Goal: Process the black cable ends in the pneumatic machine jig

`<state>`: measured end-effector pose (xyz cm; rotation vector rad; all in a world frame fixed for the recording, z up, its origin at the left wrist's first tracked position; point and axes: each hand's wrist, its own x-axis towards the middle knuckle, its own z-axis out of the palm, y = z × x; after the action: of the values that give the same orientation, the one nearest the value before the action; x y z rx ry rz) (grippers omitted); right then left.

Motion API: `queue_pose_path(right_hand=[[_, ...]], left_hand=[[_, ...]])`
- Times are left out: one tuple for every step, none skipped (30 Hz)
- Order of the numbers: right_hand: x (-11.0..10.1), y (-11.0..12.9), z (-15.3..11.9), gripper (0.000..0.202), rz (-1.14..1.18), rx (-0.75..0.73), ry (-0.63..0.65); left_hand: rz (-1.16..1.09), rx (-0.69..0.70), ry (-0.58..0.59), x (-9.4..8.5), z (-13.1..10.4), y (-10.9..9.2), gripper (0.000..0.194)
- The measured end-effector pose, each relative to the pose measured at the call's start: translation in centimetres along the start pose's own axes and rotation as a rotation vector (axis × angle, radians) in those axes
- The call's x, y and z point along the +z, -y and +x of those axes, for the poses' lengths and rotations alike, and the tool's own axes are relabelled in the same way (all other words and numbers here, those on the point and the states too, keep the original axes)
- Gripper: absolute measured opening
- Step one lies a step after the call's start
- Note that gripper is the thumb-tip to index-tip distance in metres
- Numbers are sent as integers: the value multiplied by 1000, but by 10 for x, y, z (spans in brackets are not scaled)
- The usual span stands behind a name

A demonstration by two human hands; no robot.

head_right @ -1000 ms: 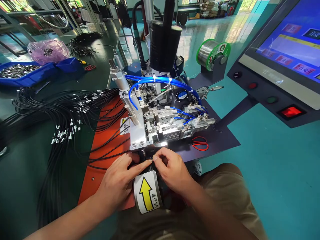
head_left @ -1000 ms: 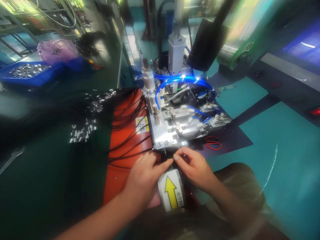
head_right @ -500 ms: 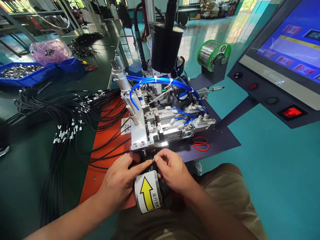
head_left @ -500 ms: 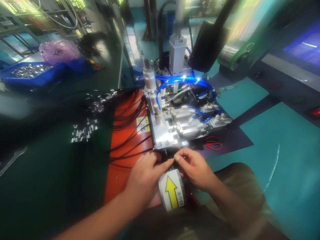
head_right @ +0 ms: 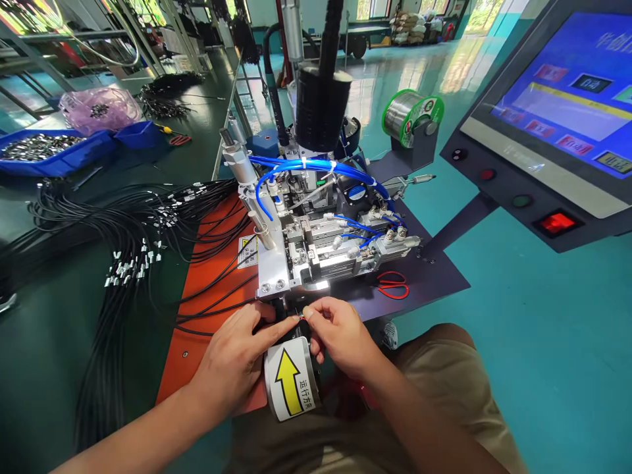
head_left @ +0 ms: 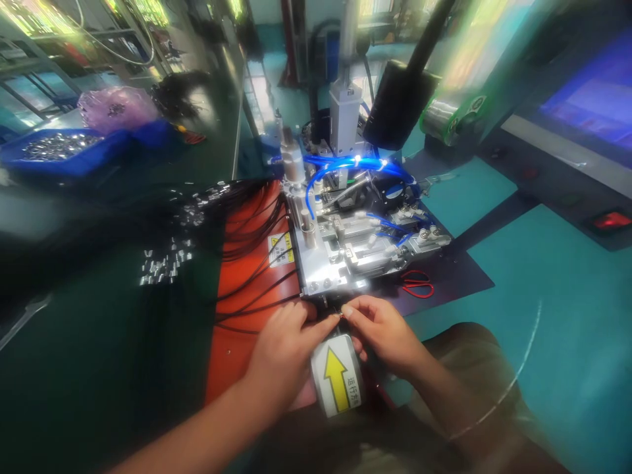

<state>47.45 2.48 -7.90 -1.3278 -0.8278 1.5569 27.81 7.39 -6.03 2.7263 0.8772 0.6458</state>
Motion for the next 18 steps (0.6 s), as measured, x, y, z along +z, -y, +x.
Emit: queue_pose_path(right_hand=[[0,1,-1,33,24,7,7],[-1,1,-3,33,39,10,16],[-1,2,-4,32,41,10,24],[-1,2,-6,32,36,9,29],[-1,3,-7,30,29,7,29],[-1,3,-7,30,25,5,26],[-1,3,-7,29,26,5,21],[0,2,-7,29,31,7,14],[0,2,-7,30,35,11,11],[0,1,-6,30,37,12,12],[-1,0,-6,30,33,11,16],[-1,-1,-5,30,26,8,23],[-2,-2,-5,30,19,0,27],[-2,-4,-5,29,10,-12,25],[-2,-5,-5,28,-3,-27,20],[-3,-7,-5,27,-18,-44,8],[-3,-8,-5,26,-36,-58,-4],[-3,-10,-5,25,-52,-68,-17]], left_hand=[[-1,2,-2,0,0,0,33],[-5,5,-3,0,1,-1,32],[-8,8,-4,0,1,-1,32],[-10,9,-3,-1,1,-1,33],[-10,7,-2,-1,2,-2,33],[-8,4,1,0,2,-2,33],[-5,1,4,0,1,-2,33],[-1,-1,6,0,1,-1,34],[2,-1,7,0,1,-1,34],[3,-1,10,0,1,-1,34],[4,1,10,0,1,-1,34],[6,2,11,0,1,0,34],[9,3,13,0,1,0,34],[12,5,16,0,1,0,34],[15,9,19,0,2,0,34],[19,11,22,0,2,-1,34],[23,9,27,0,2,-1,35],[27,5,32,0,2,-1,34]])
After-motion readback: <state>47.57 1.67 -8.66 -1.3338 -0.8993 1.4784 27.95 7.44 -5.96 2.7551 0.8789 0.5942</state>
